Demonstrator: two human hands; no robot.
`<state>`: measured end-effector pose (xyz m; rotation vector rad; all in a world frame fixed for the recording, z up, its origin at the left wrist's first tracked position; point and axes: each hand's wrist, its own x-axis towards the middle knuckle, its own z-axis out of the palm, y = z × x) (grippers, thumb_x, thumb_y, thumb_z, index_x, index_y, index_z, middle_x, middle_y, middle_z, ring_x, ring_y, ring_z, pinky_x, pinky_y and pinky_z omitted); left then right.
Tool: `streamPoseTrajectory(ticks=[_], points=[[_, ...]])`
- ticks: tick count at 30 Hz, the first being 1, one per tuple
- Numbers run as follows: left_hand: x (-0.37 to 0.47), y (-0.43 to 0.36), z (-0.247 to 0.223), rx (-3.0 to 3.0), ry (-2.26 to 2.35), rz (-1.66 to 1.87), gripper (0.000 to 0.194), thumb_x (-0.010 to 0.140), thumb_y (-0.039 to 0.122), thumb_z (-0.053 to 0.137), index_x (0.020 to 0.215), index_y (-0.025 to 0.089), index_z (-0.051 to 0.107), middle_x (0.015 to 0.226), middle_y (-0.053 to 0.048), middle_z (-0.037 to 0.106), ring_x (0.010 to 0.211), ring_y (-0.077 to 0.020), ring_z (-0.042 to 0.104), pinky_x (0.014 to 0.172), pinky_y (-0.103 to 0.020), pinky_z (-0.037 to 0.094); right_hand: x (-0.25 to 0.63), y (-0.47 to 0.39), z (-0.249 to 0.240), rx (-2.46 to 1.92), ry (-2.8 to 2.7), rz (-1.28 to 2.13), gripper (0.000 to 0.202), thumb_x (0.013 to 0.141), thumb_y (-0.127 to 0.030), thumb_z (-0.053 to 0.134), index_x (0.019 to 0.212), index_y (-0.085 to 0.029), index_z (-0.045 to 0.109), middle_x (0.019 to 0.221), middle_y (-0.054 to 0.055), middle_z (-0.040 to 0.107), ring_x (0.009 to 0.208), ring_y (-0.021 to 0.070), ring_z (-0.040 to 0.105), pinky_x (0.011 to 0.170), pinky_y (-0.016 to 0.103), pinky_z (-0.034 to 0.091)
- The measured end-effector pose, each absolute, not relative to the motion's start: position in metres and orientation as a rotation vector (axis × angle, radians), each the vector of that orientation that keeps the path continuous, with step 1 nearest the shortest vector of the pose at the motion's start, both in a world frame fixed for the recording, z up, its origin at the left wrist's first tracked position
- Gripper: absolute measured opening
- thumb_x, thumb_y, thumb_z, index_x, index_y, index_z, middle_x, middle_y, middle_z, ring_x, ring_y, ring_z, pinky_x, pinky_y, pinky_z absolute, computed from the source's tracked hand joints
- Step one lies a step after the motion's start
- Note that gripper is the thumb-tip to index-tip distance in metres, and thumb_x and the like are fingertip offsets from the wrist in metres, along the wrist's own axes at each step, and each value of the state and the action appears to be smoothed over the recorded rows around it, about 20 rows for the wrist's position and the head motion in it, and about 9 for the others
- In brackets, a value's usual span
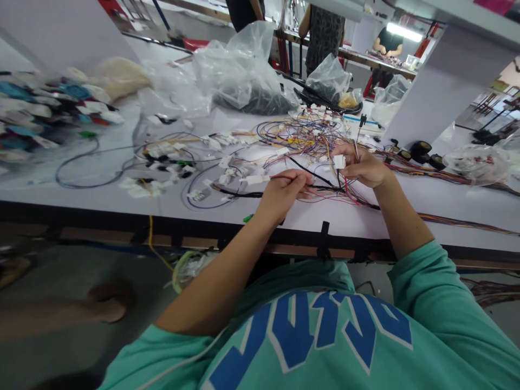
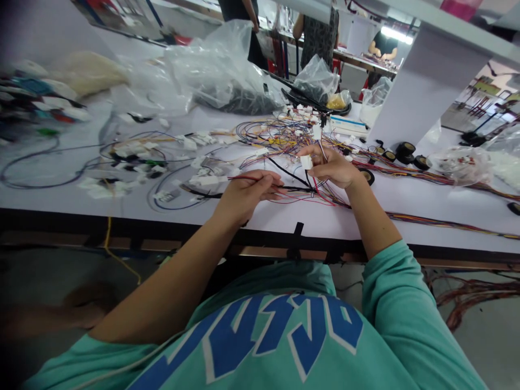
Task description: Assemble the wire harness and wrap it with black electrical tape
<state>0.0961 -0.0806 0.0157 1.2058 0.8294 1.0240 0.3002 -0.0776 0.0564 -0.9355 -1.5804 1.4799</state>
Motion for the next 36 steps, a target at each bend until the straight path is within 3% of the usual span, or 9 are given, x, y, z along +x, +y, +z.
streamPoseTrajectory(ticks=[5,9,16,22,26,30,36], points=[[0.096,-0.081,0.017,1.273,0.845,1.039,0.023,0.069,0.035,0.06,0.072,0.012,0.061,0.067,-0.004,0.064,0.058,-0.0126,0.062,0.053,-0.023,0.052,0.302,-0.074,0.052,-0.966,-1.584,1.458,0.038,0.059,-0.013,0.067,0.093,-0.016,0.051,0.052,-0.012,0.042,0.038,0.0,0.031,0.035,0.014,0.021],[0.095,-0.08,0.021,1.263,0.846,1.084,0.028,0.069,0.041,0.061,0.067,0.013,0.061,0.07,-0.005,0.065,0.06,-0.0117,0.061,0.053,-0.02,0.049,0.302,-0.073,0.048,-1.034,-1.597,1.39,0.042,0.06,-0.013,0.066,0.099,-0.015,0.05,0.055,-0.01,0.046,0.043,0.002,0.042,0.039,0.014,0.03],[0.079,-0.069,0.019,0.977,0.744,1.089,0.023,0.074,0.039,0.058,0.068,0.016,0.059,0.069,-0.004,0.064,0.049,-0.0079,0.054,0.041,-0.018,0.041,0.3,-0.075,0.049,-1.123,-1.581,1.364,0.043,0.061,-0.013,0.064,0.101,-0.014,0.049,0.059,-0.008,0.051,0.047,0.0044,0.051,0.045,0.016,0.04],[0.079,-0.078,0.024,0.87,0.618,1.202,0.006,0.075,0.025,0.059,0.078,0.02,0.059,0.082,-0.001,0.064,0.069,-0.0092,0.062,0.061,-0.022,0.052,0.298,-0.073,0.048,-1.168,-1.48,1.405,0.044,0.058,-0.012,0.065,0.099,-0.015,0.049,0.055,-0.01,0.053,0.043,0.0036,0.05,0.04,0.014,0.038],[0.085,-0.083,0.023,0.952,0.626,1.22,0.015,0.074,0.034,0.06,0.077,0.02,0.058,0.073,-0.002,0.064,0.048,-0.0068,0.053,0.041,-0.018,0.043,0.3,-0.072,0.044,-1.159,-1.442,1.426,0.049,0.057,-0.013,0.066,0.103,-0.015,0.049,0.054,-0.01,0.053,0.043,0.0038,0.05,0.04,0.014,0.037],[0.088,-0.084,0.02,1.181,0.673,1.019,0.026,0.072,0.042,0.059,0.07,0.016,0.061,0.047,0.001,0.054,0.032,-0.0034,0.031,0.031,-0.017,0.022,0.301,-0.071,0.043,-1.172,-1.455,1.418,0.052,0.06,-0.013,0.065,0.109,-0.014,0.048,0.053,-0.009,0.052,0.044,0.0038,0.05,0.04,0.014,0.036],[0.101,-0.084,0.027,1.625,0.698,0.446,0.024,0.072,0.034,0.052,0.063,0.013,0.061,0.037,0.004,0.044,0.036,-0.0051,0.033,0.041,-0.019,0.026,0.297,-0.074,0.046,-1.148,-1.531,1.404,0.05,0.06,-0.015,0.066,0.108,-0.014,0.051,0.054,-0.01,0.05,0.043,0.0025,0.046,0.04,0.013,0.036]])
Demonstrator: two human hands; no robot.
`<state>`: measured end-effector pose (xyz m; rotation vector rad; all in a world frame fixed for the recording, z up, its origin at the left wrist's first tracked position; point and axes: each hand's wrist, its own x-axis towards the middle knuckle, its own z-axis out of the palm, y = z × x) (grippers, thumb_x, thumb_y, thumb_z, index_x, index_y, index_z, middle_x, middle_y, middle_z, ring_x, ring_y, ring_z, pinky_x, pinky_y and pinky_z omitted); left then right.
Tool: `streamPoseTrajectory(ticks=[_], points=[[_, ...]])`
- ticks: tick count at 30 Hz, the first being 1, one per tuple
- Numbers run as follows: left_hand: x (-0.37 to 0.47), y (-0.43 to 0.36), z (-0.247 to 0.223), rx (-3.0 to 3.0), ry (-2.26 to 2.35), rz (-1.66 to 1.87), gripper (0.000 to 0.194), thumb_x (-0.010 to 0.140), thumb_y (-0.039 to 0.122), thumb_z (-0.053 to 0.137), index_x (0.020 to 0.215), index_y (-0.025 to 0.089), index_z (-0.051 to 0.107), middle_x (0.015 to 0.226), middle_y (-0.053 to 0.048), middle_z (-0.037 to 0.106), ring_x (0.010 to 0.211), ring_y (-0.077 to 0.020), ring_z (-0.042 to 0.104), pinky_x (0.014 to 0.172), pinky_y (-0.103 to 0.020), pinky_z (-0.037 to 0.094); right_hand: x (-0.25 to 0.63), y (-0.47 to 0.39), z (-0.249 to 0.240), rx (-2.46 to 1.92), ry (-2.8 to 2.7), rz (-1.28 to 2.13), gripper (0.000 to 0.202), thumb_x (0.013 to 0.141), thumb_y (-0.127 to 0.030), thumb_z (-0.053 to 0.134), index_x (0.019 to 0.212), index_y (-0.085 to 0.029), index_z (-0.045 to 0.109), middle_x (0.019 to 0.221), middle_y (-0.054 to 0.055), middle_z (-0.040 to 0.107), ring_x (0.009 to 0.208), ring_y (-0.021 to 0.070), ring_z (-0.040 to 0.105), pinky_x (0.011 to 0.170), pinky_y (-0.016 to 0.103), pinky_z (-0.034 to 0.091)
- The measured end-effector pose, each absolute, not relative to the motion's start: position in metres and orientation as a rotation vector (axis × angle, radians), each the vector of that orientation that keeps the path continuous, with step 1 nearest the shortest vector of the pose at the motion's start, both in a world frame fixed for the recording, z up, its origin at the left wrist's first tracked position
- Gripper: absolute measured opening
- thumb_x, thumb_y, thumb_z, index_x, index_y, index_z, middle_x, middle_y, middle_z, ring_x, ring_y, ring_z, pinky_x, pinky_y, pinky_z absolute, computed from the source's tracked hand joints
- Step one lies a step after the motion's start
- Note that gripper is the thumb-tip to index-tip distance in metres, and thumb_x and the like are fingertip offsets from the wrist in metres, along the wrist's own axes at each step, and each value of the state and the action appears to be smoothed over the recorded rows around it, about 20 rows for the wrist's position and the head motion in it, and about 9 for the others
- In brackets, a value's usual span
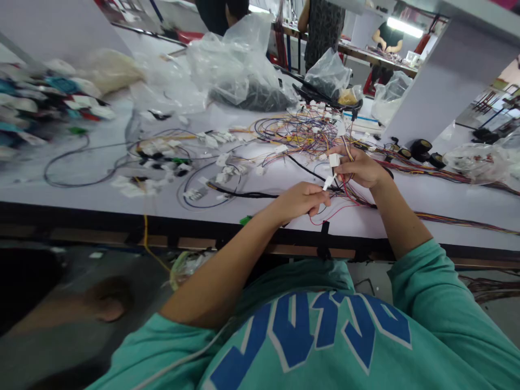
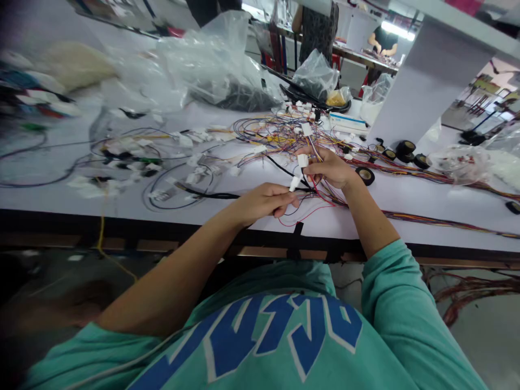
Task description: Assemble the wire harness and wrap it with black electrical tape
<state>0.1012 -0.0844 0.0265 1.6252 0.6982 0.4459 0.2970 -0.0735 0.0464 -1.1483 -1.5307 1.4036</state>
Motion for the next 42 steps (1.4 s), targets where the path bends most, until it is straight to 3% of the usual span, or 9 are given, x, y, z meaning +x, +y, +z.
streamPoseTrajectory(ticks=[9,17,25,36,42], points=[[0.118,-0.08,0.027,1.649,0.843,0.288,0.023,0.069,0.021,0.044,0.05,0.015,0.053,0.03,0.006,0.031,0.032,-0.0058,0.025,0.042,-0.022,0.018,0.299,-0.076,0.054,-1.102,-1.76,1.354,0.042,0.067,-0.016,0.064,0.109,-0.016,0.056,0.062,-0.007,0.05,0.051,0.002,0.043,0.044,0.012,0.038],[0.115,-0.076,0.031,1.492,0.916,0.217,0.025,0.067,0.017,0.044,0.043,0.016,0.05,0.026,0.005,0.028,0.027,-0.005,0.018,0.037,-0.023,0.011,0.3,-0.076,0.058,-1.187,-1.789,1.393,0.046,0.07,-0.007,0.052,0.114,-0.018,0.056,0.065,-0.005,0.059,0.05,0.0032,0.047,0.043,0.012,0.039],[0.114,-0.076,0.035,1.556,0.963,0.222,0.023,0.062,0.014,0.045,0.039,0.016,0.044,0.027,0.004,0.03,0.027,-0.005,0.022,0.036,-0.021,0.013,0.3,-0.077,0.053,-1.228,-1.763,1.408,0.054,0.067,-0.007,0.05,0.12,-0.018,0.052,0.077,-0.002,0.063,0.048,0.0023,0.048,0.039,0.012,0.039],[0.12,-0.079,0.036,1.54,0.934,0.208,0.023,0.064,0.012,0.043,0.042,0.016,0.039,0.029,0.005,0.026,0.029,-0.0049,0.021,0.037,-0.022,0.011,0.294,-0.085,0.057,-1.336,-2.016,1.224,0.067,0.065,-0.008,0.049,0.128,-0.027,0.043,0.099,0.0,0.058,0.053,0.0011,0.049,0.045,0.013,0.044],[0.124,-0.079,0.037,1.545,0.925,0.214,0.023,0.066,0.011,0.042,0.044,0.016,0.039,0.029,0.006,0.026,0.029,-0.0048,0.021,0.036,-0.021,0.014,0.285,-0.089,0.061,-1.413,-2.142,1.2,0.061,0.067,-0.009,0.051,0.126,-0.025,0.045,0.105,0.002,0.056,0.056,0.0028,0.052,0.048,0.017,0.047]])
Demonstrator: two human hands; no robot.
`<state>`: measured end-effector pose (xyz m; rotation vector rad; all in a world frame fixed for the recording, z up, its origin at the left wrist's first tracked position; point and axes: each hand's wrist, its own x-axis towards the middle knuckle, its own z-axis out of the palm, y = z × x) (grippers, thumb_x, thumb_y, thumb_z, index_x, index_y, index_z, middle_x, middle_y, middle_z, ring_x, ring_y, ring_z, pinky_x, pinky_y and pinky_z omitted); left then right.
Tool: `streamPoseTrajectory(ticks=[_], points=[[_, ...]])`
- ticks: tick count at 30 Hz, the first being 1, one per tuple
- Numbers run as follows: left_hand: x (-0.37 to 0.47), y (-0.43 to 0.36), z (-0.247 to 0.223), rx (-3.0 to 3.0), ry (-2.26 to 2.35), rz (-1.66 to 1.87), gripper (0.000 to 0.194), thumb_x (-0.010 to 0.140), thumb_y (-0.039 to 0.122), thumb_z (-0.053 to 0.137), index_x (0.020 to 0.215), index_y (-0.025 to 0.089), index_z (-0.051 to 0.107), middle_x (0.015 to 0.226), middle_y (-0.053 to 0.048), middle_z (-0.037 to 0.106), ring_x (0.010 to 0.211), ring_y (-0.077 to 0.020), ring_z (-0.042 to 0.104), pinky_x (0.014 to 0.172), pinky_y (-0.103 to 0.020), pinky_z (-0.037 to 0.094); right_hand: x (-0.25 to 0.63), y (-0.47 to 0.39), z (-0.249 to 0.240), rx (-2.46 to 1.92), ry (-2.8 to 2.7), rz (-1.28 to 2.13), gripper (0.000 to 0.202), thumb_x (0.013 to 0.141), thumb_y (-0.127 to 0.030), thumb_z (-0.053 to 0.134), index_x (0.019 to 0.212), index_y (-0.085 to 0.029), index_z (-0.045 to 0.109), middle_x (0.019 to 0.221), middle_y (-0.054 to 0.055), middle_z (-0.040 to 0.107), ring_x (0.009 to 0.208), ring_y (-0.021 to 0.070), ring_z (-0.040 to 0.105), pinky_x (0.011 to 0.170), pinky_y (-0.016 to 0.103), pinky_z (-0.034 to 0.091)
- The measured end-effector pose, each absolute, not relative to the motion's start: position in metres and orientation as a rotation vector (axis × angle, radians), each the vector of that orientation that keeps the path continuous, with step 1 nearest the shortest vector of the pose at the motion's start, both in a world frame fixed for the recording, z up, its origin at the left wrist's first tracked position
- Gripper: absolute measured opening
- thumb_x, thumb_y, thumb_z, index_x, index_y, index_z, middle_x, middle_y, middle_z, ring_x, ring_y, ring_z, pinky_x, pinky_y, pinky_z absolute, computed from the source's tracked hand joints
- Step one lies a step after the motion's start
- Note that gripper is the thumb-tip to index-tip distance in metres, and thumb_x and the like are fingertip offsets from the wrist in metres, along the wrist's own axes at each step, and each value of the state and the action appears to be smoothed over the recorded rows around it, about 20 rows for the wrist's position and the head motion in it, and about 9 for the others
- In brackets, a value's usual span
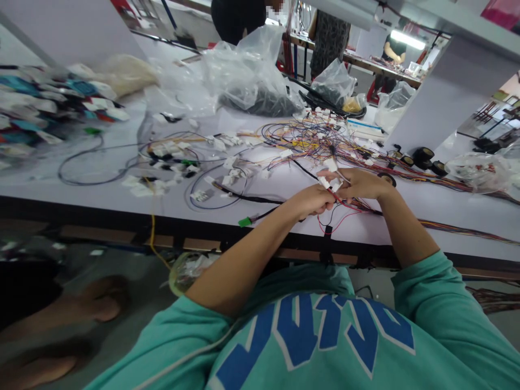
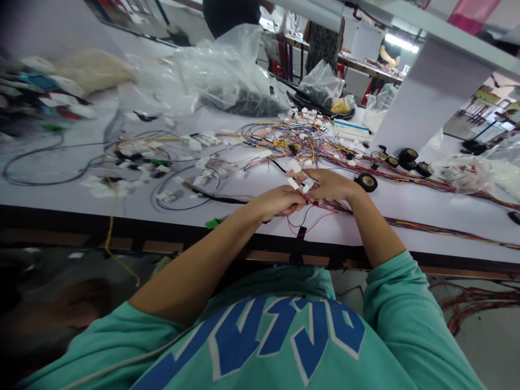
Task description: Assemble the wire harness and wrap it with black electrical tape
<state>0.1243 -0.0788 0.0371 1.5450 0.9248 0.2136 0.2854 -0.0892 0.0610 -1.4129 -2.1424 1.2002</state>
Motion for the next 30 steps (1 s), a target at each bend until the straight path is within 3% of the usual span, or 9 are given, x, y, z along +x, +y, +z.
streamPoseTrajectory(ticks=[3,6,9,14,18,23,27,30], points=[[0.124,-0.077,0.032,1.528,0.888,0.246,0.022,0.069,0.015,0.043,0.048,0.015,0.043,0.032,0.005,0.031,0.03,-0.0044,0.023,0.036,-0.02,0.016,0.281,-0.09,0.06,-1.428,-2.08,1.146,0.055,0.068,-0.01,0.052,0.121,-0.024,0.05,0.1,0.002,0.058,0.054,0.0027,0.051,0.047,0.017,0.047],[0.121,-0.075,0.026,1.515,0.87,0.376,0.012,0.071,0.024,0.049,0.063,0.014,0.052,0.047,0.003,0.047,0.033,-0.0038,0.032,0.035,-0.018,0.019,0.28,-0.092,0.058,-1.432,-1.949,1.081,0.047,0.067,-0.011,0.056,0.113,-0.023,0.056,0.095,0.002,0.059,0.054,0.0035,0.051,0.045,0.017,0.046],[0.119,-0.075,0.022,1.419,0.882,0.635,0.023,0.068,0.035,0.055,0.082,0.017,0.052,0.058,0.004,0.052,0.034,-0.004,0.037,0.034,-0.017,0.021,0.282,-0.095,0.058,-1.382,-1.835,1.04,0.037,0.067,-0.013,0.058,0.103,-0.02,0.059,0.086,0.001,0.06,0.053,0.0044,0.051,0.042,0.016,0.044],[0.113,-0.079,0.019,1.318,0.967,0.799,0.015,0.066,0.031,0.053,0.066,0.017,0.048,0.039,0.009,0.035,0.031,-0.0046,0.031,0.036,-0.017,0.021,0.299,-0.083,0.05,-1.263,-1.508,0.915,0.027,0.072,-0.017,0.057,0.099,-0.018,0.057,0.063,-0.006,0.053,0.042,0.0021,0.04,0.037,0.015,0.033],[0.096,-0.085,0.015,1.555,0.971,0.7,0.01,0.059,0.025,0.055,0.059,0.016,0.052,0.045,0.006,0.044,0.04,-0.0049,0.036,0.043,-0.018,0.027,0.325,-0.058,0.035,-1.217,-1.114,0.871,0.025,0.074,-0.022,0.057,0.099,-0.022,0.052,0.054,-0.01,0.042,0.041,0.0023,0.039,0.037,0.014,0.033],[0.08,-0.079,0.024,1.92,0.889,0.259,0.018,0.059,0.033,0.058,0.06,0.015,0.059,0.059,0.001,0.057,0.059,-0.0126,0.051,0.055,-0.021,0.036,0.323,-0.045,0.026,-1.124,-1.002,0.938,0.032,0.077,-0.026,0.057,0.107,-0.027,0.045,0.066,-0.008,0.053,0.045,0.0015,0.044,0.042,0.012,0.039],[0.091,-0.069,0.041,1.992,1.07,0.561,0.036,0.06,0.042,0.062,0.082,0.014,0.061,0.072,-0.002,0.061,0.065,-0.0141,0.053,0.057,-0.021,0.036,0.285,-0.055,0.039,-1.164,-1.36,1.002,0.041,0.079,-0.037,0.055,0.117,-0.03,0.041,0.084,-0.003,0.06,0.048,0.0027,0.046,0.04,0.014,0.037],[0.105,-0.065,0.048,1.806,0.997,0.635,0.027,0.067,0.036,0.059,0.081,0.013,0.059,0.061,0.0,0.057,0.049,-0.0088,0.047,0.049,-0.019,0.033,0.258,-0.061,0.05,-1.191,-1.526,0.992,0.048,0.077,-0.037,0.056,0.121,-0.031,0.039,0.1,0.0,0.059,0.055,0.0035,0.049,0.04,0.013,0.036]])
